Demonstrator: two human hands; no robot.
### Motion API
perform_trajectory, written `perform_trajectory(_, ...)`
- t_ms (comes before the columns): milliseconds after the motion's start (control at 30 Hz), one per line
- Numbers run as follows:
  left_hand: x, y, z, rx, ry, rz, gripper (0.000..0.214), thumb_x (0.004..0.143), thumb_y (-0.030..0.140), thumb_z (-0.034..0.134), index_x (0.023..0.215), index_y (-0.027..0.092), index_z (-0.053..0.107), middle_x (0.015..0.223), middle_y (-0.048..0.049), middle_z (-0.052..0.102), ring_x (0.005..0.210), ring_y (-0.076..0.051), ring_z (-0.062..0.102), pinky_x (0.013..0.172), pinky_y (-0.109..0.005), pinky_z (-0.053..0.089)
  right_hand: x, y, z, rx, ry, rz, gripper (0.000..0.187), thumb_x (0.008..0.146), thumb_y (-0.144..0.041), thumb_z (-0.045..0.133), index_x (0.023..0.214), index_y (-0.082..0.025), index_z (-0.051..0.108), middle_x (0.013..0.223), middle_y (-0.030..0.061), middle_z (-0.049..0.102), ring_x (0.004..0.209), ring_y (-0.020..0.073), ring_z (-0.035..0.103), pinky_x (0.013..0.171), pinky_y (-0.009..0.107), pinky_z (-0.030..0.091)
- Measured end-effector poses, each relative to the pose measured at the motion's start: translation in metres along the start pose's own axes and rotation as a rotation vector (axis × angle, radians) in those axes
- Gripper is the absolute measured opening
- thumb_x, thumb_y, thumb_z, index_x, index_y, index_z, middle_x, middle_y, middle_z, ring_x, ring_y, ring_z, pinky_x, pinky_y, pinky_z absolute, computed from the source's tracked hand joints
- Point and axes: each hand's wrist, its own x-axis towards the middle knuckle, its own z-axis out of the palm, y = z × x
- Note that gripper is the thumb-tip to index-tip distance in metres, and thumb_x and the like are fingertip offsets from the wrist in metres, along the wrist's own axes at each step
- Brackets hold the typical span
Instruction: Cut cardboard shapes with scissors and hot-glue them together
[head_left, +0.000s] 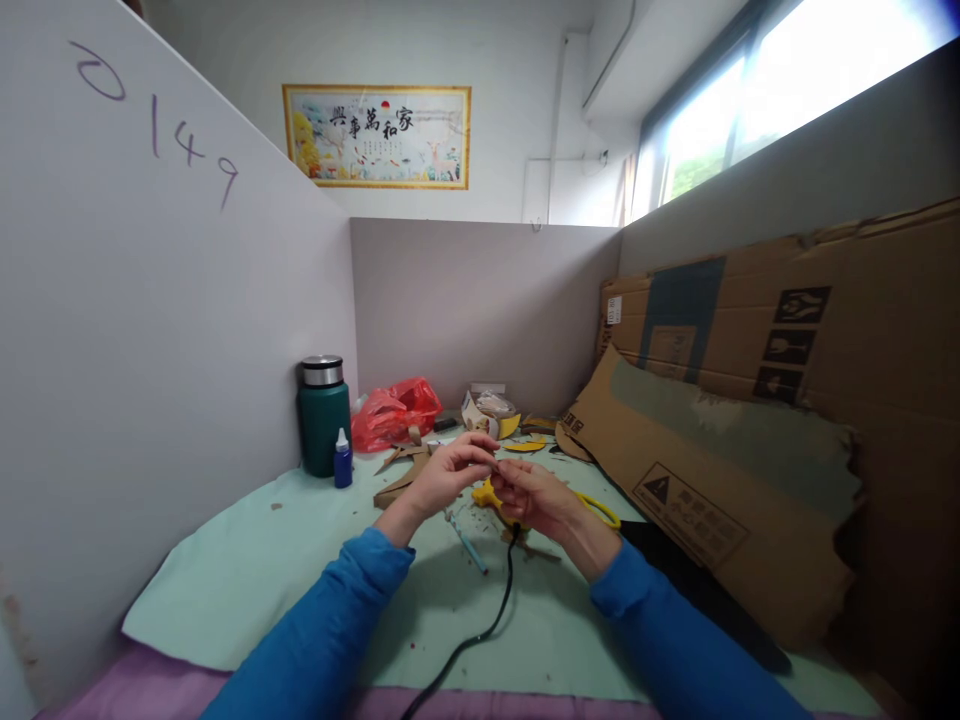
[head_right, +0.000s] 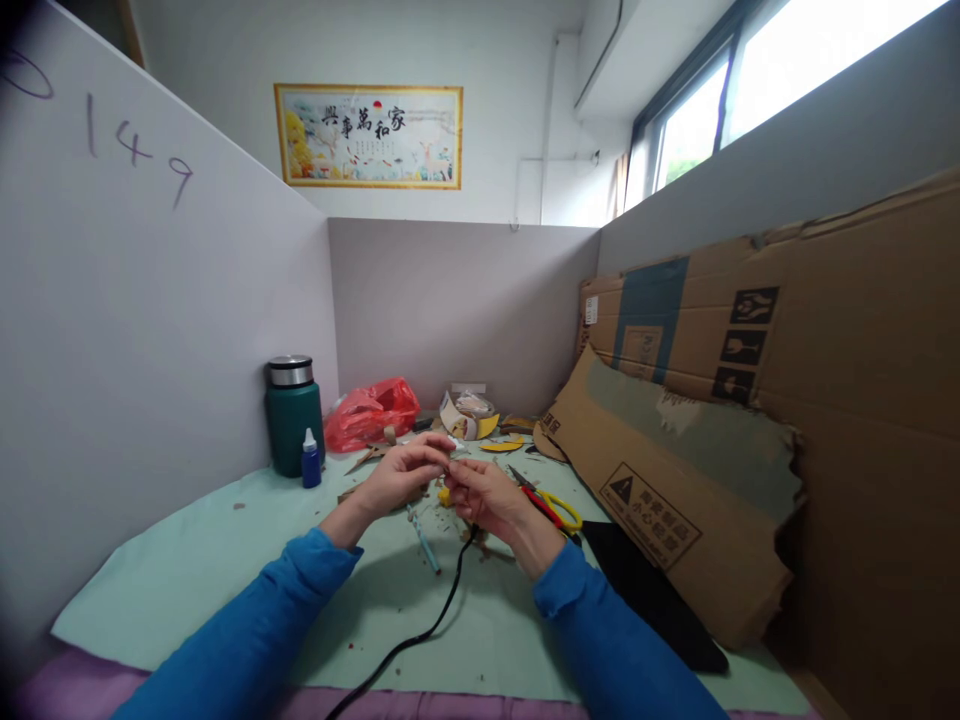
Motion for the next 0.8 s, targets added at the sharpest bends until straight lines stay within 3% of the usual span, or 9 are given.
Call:
perform_trajectory(167,0.000,-0.004,0.002,-0.014,0.028,-0.012,0.015,0.078,0.027,0.066,0.087,0.015,0.070,0.112,-0.0128,0.058,0.110,-0.023,0.053,0.096,-0.036,0.041,0.002,0.004,-0.002,-0.030,-0.018,-0.006,0.026,0.069,-0.030,0.078,0.077,-0.015,0.060,0.056,-0.0073,0.041,0.047,0.0028,0.033,0.042,0.016,0.023)
perform_trajectory(300,0.003,-0.007,0.000,0.001,0.069,-0.035,0.029,0.080,0.029,0.061,0.106,0.016,0.063,0.126,-0.0131,0.054,0.108,-0.022,0.055,0.092,-0.033,0.044,0.003,0.005,-0.002,-0.035,0.033,-0.032,0.025,0.067,-0.029,0.079,0.072,-0.015,0.058,0.058,-0.0058,0.044,0.047,0.0032,0.035,0.041,0.016,0.025)
perform_trajectory(367,0.004,-0.012,-0.005,0.159,0.122,-0.158,0.040,0.082,0.030,0.055,0.119,0.016,0.055,0.127,-0.0130,0.054,0.104,-0.020,0.058,0.088,-0.031,0.046,0.005,0.004,-0.005,-0.003,0.121,-0.098,0.026,0.066,-0.030,0.079,0.071,-0.016,0.058,0.060,-0.0051,0.046,0.048,0.0036,0.037,0.040,0.015,0.026)
perform_trajectory(467,0.002,-0.027,-0.019,0.725,0.146,-0.546,0.048,0.081,0.036,0.052,0.125,0.015,0.051,0.126,-0.0124,0.056,0.109,-0.021,0.056,0.090,-0.029,0.043,0.009,0.002,-0.012,0.031,0.262,-0.145,0.027,0.064,-0.029,0.081,0.070,-0.017,0.057,0.059,-0.0049,0.047,0.048,0.0043,0.038,0.038,0.015,0.027)
perform_trajectory(500,0.000,-0.033,-0.023,0.802,0.137,-0.623,0.055,0.075,0.039,0.059,0.122,0.012,0.054,0.127,-0.0158,0.055,0.116,-0.027,0.051,0.094,-0.034,0.040,0.010,0.003,-0.015,0.034,0.297,-0.150,0.028,0.063,-0.028,0.081,0.070,-0.017,0.056,0.058,-0.0051,0.046,0.047,0.0044,0.038,0.037,0.015,0.028)
perform_trajectory(567,-0.004,-0.043,-0.031,0.873,0.100,-0.734,0.070,0.057,0.044,0.073,0.114,0.008,0.058,0.123,-0.0229,0.055,0.121,-0.040,0.044,0.094,-0.043,0.038,0.012,0.004,-0.020,0.030,0.338,-0.152,0.028,0.062,-0.027,0.081,0.069,-0.018,0.056,0.057,-0.0055,0.046,0.046,0.0047,0.038,0.035,0.015,0.028)
perform_trajectory(633,-0.007,-0.051,-0.035,0.912,0.063,-0.813,0.071,0.048,0.043,0.076,0.108,0.008,0.060,0.120,-0.0245,0.056,0.118,-0.046,0.043,0.092,-0.048,0.038,0.013,0.006,-0.023,0.014,0.352,-0.147,0.028,0.063,-0.027,0.081,0.068,-0.018,0.055,0.056,-0.0056,0.045,0.046,0.0050,0.038,0.034,0.015,0.029)
perform_trajectory(800,-0.010,-0.060,-0.039,0.936,0.052,-0.883,0.069,0.048,0.039,0.074,0.109,0.009,0.056,0.125,-0.0271,0.051,0.118,-0.044,0.044,0.091,-0.047,0.037,0.015,0.011,-0.027,-0.023,0.347,-0.145,0.027,0.065,-0.029,0.079,0.071,-0.019,0.054,0.060,-0.0046,0.049,0.045,0.0049,0.039,0.034,0.016,0.029)
